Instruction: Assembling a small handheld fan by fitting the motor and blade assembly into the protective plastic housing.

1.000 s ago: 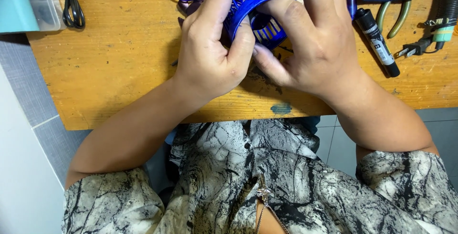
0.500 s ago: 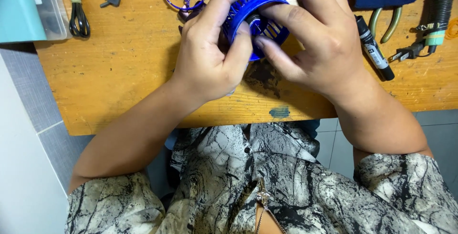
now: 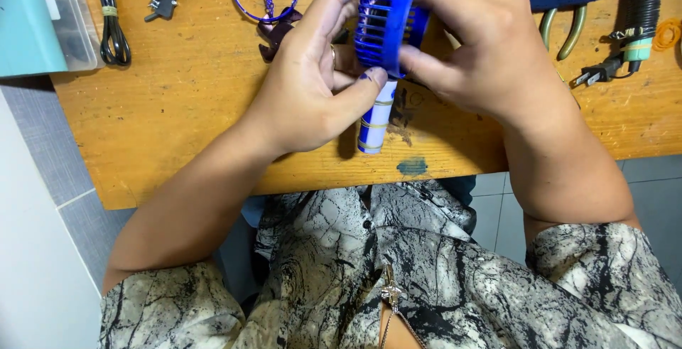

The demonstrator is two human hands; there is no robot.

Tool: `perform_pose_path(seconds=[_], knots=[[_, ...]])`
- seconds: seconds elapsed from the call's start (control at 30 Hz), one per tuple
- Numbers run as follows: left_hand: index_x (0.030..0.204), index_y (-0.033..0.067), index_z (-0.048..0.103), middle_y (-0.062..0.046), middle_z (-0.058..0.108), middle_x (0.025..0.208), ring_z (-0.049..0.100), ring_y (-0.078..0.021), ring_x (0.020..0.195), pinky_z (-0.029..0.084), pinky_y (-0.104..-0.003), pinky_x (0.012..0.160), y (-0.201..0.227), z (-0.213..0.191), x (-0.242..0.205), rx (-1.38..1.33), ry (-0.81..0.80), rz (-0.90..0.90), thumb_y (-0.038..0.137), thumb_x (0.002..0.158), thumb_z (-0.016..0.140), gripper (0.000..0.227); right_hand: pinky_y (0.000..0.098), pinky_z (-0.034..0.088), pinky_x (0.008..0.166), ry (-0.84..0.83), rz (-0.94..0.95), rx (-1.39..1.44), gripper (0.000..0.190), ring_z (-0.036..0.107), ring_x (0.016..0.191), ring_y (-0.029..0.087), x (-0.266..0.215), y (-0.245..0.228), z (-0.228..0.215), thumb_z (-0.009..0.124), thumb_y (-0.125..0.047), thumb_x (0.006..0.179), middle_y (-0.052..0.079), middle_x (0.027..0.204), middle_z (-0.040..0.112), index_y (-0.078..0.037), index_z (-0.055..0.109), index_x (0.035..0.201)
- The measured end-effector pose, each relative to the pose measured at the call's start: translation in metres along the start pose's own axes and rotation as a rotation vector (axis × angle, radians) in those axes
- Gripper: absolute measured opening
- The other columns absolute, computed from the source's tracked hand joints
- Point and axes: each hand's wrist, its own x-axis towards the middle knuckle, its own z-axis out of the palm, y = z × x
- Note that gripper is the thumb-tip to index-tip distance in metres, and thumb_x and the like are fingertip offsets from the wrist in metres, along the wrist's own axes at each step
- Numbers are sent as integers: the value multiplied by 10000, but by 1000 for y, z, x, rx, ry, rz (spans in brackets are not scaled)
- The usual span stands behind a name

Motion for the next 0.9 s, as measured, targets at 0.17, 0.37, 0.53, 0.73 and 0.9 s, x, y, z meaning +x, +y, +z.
perform_pose_path(seconds=[0.17,0.37,0.53,0.73,0.9], knots=[[1837,205,247,-127,505,1868,741,-112,1162,768,-257,988,4,2,-2,-1,-34,-20,-120,1170,731,886,581,489,1020,46,-84,-85,218,664,1195,515,3,-3,0,901,-26,1230,316,1398,725,126,790,1342],[1791,198,383,-92,503,1797,766,-166,1346,810,-299,1077,6,0,-4,91,20,96,-94,1139,874,867,540,475,1008,148,-66,76,114,631,1137,466,9,-8,5,886,57,1265,279,1274,691,137,806,1279],[1773,172,423,-96,466,1865,674,-210,1618,749,-330,1237,-3,-2,-3,131,10,218,-67,1139,947,856,549,574,1066,201,-120,194,159,708,1255,493,13,-8,10,891,78,1233,356,1407,689,188,787,1280],[1712,106,383,-152,534,1745,714,-218,1449,695,-328,1191,-10,-5,11,76,135,345,40,1082,918,829,624,548,1149,256,-147,20,190,733,1282,573,15,-11,-17,749,25,1229,444,1465,729,177,830,1310],[1687,179,404,-147,723,1265,754,-239,1116,659,-373,1025,-21,-33,31,-154,251,259,166,1010,869,822,614,613,1231,136,-204,-201,428,839,1308,504,41,-36,-37,939,-86,1200,386,1768,393,99,711,1512]])
